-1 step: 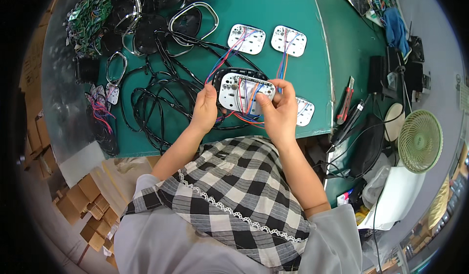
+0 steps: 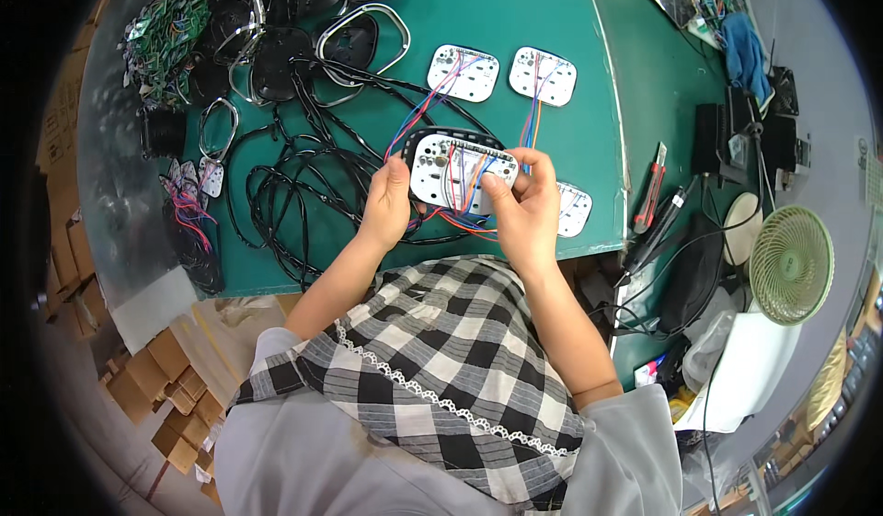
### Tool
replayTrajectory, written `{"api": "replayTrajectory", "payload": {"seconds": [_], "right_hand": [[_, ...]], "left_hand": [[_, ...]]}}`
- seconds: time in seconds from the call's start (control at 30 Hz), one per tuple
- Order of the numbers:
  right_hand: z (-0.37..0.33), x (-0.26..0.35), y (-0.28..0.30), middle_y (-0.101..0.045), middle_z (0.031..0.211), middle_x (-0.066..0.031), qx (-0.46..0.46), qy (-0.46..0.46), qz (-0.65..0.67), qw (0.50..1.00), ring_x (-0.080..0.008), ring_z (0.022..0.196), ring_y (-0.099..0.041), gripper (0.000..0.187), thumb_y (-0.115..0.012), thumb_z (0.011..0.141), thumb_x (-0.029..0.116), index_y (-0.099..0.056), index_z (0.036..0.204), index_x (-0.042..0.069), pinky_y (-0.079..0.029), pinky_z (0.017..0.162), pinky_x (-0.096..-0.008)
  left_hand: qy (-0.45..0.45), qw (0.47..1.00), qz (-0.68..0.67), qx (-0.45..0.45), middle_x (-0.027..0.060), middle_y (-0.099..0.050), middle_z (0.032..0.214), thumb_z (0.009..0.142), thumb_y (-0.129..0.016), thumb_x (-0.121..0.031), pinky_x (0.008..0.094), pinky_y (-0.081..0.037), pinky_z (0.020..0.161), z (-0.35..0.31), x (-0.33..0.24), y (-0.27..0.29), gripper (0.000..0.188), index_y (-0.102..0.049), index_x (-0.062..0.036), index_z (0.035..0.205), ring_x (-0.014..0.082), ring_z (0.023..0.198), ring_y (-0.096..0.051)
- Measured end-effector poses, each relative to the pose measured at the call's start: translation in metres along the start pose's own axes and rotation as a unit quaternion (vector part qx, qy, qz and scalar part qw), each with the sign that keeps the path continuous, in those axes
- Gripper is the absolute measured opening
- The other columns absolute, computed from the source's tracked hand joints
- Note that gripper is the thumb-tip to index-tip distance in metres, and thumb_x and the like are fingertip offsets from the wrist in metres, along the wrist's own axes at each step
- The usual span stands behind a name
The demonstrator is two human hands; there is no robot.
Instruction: The person solders wires onto LED circuit boards using a soldering iron, then assembles the LED boards and wires into plastic housings.
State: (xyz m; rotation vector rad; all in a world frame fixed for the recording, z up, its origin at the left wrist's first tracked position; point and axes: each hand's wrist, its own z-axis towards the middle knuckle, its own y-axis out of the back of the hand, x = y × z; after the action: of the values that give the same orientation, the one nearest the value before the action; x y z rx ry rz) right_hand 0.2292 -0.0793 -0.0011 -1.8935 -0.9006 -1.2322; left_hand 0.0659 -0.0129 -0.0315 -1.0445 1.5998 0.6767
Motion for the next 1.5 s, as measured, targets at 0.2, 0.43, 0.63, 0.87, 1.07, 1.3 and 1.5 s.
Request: {"api": "replayTrajectory", "payload": {"seconds": [0.2, 0.43, 0.63, 0.87, 1.07, 1.3, 1.5], "right_hand": [[0.004, -0.004, 0.007, -0.067, 0.085, -0.0091, 0.013, 0.008, -0.048, 0.999, -0.0083, 0.073, -0.061, 0.032, -0.062, 0.089, 0.002, -0.045, 0.116, 0.002, -0.048, 0.062, -0.0213], [0.008, -0.004, 0.003, -0.068, 0.086, -0.0103, -0.002, 0.007, -0.001, 1.000, -0.0091, 0.075, -0.062, 0.033, -0.063, 0.088, 0.002, -0.045, 0.116, 0.001, -0.049, 0.063, -0.0215], [0.009, -0.009, 0.007, -0.068, 0.087, -0.0117, -0.005, -0.008, 0.042, 0.999, -0.0101, 0.075, -0.063, 0.033, -0.063, 0.088, 0.001, -0.045, 0.115, 0.002, -0.050, 0.063, -0.0224], [0.012, -0.008, 0.012, -0.069, 0.086, -0.0123, 0.004, -0.017, 0.013, 1.000, -0.0107, 0.075, -0.064, 0.032, -0.063, 0.087, 0.000, -0.045, 0.115, 0.002, -0.051, 0.063, -0.0227], [0.012, -0.013, 0.015, -0.066, 0.092, -0.0109, -0.006, -0.006, -0.016, 1.000, -0.0094, 0.074, -0.062, 0.040, -0.066, 0.086, 0.002, -0.046, 0.120, 0.003, -0.050, 0.061, -0.0226], [0.011, -0.019, 0.024, -0.055, 0.111, -0.0094, -0.106, 0.174, -0.256, 0.945, -0.0125, 0.082, -0.057, 0.046, -0.067, 0.087, 0.015, -0.050, 0.128, 0.003, -0.048, 0.072, -0.0246], [0.018, -0.022, 0.039, -0.064, 0.101, -0.0048, -0.003, -0.080, -0.006, 0.997, -0.0085, 0.082, -0.058, 0.035, -0.058, 0.093, 0.010, -0.050, 0.123, -0.005, -0.048, 0.076, -0.0217]], "left_hand": [[-0.019, 1.000, -0.006, 0.000, -0.0012, -0.058, 0.077, 0.099, -0.026, -0.054, 0.0183, -0.039, 0.054, 0.002, -0.004, -0.011, 0.061, -0.056, -0.0012, 0.107, 0.0024, 0.063, -0.050], [-0.050, 0.998, 0.018, -0.014, -0.0004, -0.059, 0.077, 0.098, -0.027, -0.054, 0.0191, -0.042, 0.056, 0.005, 0.003, -0.012, 0.062, -0.055, 0.0000, 0.106, 0.0042, 0.065, -0.054], [-0.040, 0.999, 0.030, 0.015, 0.0018, -0.065, 0.086, 0.097, -0.027, -0.055, 0.0198, -0.045, 0.058, 0.004, 0.010, -0.009, 0.065, -0.053, 0.0006, 0.117, 0.0063, 0.067, -0.057], [-0.036, 0.998, 0.046, 0.024, 0.0027, -0.062, 0.077, 0.096, -0.035, -0.054, 0.0202, -0.044, 0.055, 0.005, 0.003, -0.014, 0.059, -0.052, 0.0007, 0.110, 0.0066, 0.060, -0.054], [-0.036, 0.999, 0.021, 0.023, 0.0028, -0.063, 0.078, 0.096, -0.043, -0.049, 0.0203, -0.044, 0.055, 0.005, -0.001, -0.021, 0.054, -0.054, 0.0014, 0.110, 0.0060, 0.062, -0.055], [-0.011, 1.000, -0.011, 0.013, 0.0077, -0.066, 0.099, 0.096, -0.055, -0.030, 0.0249, -0.049, 0.077, 0.007, 0.001, -0.027, 0.038, -0.056, 0.0047, 0.111, 0.0099, 0.087, -0.060], [0.006, 0.999, -0.049, 0.020, 0.0081, -0.066, 0.098, 0.096, -0.055, -0.029, 0.0252, -0.049, 0.077, 0.011, 0.007, -0.035, 0.037, -0.056, 0.0050, 0.110, 0.0099, 0.087, -0.061]]}}
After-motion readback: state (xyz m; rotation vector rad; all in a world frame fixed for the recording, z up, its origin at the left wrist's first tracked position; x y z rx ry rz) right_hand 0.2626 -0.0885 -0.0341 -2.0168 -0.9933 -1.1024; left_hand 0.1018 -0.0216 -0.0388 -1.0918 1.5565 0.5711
